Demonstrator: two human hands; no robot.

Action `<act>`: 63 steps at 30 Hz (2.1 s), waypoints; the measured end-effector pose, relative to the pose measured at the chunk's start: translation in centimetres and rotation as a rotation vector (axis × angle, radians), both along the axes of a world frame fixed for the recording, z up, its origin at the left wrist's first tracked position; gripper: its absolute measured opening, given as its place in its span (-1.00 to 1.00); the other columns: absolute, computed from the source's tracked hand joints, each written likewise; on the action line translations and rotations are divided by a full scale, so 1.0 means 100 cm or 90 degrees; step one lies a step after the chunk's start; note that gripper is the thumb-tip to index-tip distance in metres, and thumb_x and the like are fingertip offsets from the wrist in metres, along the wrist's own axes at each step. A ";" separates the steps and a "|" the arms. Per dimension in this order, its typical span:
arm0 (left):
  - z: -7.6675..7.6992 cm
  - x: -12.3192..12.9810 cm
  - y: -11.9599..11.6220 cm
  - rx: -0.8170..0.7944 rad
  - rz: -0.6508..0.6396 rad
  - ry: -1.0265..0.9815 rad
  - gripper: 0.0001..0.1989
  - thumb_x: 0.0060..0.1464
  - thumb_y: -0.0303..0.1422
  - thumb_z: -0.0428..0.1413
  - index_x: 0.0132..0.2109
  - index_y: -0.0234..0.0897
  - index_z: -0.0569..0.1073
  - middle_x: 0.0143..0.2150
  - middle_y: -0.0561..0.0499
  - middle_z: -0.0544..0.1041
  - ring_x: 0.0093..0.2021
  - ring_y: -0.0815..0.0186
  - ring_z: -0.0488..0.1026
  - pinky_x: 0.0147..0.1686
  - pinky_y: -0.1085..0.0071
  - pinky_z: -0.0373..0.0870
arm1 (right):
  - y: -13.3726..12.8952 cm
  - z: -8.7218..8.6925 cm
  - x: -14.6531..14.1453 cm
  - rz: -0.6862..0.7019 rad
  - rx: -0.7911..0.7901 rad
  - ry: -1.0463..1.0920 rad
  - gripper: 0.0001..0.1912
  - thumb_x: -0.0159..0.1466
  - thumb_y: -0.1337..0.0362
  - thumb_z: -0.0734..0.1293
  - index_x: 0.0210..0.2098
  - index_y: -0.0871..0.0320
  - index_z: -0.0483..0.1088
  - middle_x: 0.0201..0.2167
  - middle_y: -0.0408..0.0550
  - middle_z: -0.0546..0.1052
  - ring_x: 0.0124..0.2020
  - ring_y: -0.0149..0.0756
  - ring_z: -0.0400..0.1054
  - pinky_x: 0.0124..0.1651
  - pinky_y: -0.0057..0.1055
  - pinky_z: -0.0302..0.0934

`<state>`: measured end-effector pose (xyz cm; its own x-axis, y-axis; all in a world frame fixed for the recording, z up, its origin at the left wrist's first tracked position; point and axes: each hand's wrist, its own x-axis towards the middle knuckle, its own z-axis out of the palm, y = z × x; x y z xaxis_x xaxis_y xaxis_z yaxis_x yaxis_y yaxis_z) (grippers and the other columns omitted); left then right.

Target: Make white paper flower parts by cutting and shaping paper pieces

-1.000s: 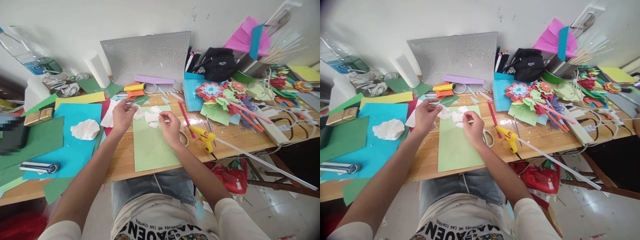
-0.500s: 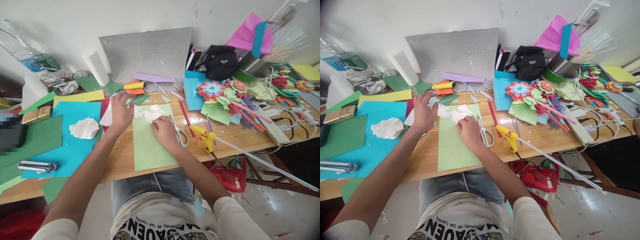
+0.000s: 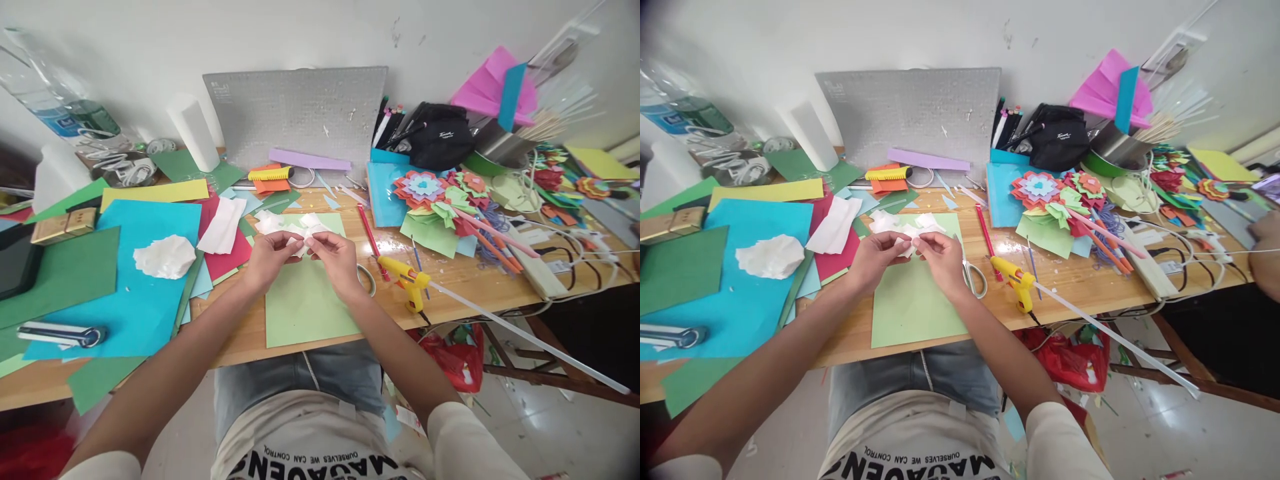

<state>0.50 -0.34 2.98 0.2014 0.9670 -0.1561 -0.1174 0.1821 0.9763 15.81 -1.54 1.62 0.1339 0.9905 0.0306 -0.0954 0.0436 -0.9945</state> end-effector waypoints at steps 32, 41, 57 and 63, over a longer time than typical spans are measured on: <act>-0.003 -0.004 -0.005 0.146 -0.012 0.272 -0.59 0.13 0.02 0.12 -0.27 -0.27 0.56 -0.49 0.04 0.49 -0.49 0.34 0.34 -0.40 0.42 0.28 | -0.003 0.004 -0.002 0.039 -0.078 0.025 -0.68 0.06 0.00 0.48 -0.44 0.15 0.51 -0.49 -0.13 0.48 -0.44 -0.39 0.36 -0.45 -0.49 0.32; 0.002 -0.002 -0.006 0.134 0.030 0.177 -0.55 0.01 0.04 0.24 -0.22 -0.29 0.57 -0.30 -0.04 0.55 -0.38 0.33 0.40 -0.43 0.45 0.40 | -0.004 0.005 -0.001 0.058 -0.076 0.023 -0.63 0.02 -0.04 0.51 -0.49 0.15 0.49 -0.58 -0.18 0.42 -0.53 -0.43 0.28 -0.44 -0.46 0.28; 0.001 -0.006 -0.001 0.083 0.069 0.094 -0.64 -0.03 -0.03 0.29 -0.34 -0.27 0.55 -0.44 0.05 0.42 -0.47 0.42 0.28 -0.48 0.49 0.35 | -0.003 0.006 -0.002 0.053 -0.067 0.033 -0.61 -0.04 -0.06 0.54 -0.46 0.13 0.52 -0.58 -0.18 0.43 -0.53 -0.42 0.27 -0.42 -0.43 0.25; 0.001 -0.009 0.003 0.091 0.111 0.111 -0.64 -0.05 -0.04 0.29 -0.33 -0.28 0.56 -0.45 0.04 0.43 -0.49 0.43 0.27 -0.52 0.50 0.31 | -0.004 0.006 -0.001 0.053 -0.057 -0.004 -0.64 0.05 -0.06 0.48 -0.41 0.13 0.52 -0.50 -0.14 0.48 -0.47 -0.40 0.33 -0.39 -0.44 0.28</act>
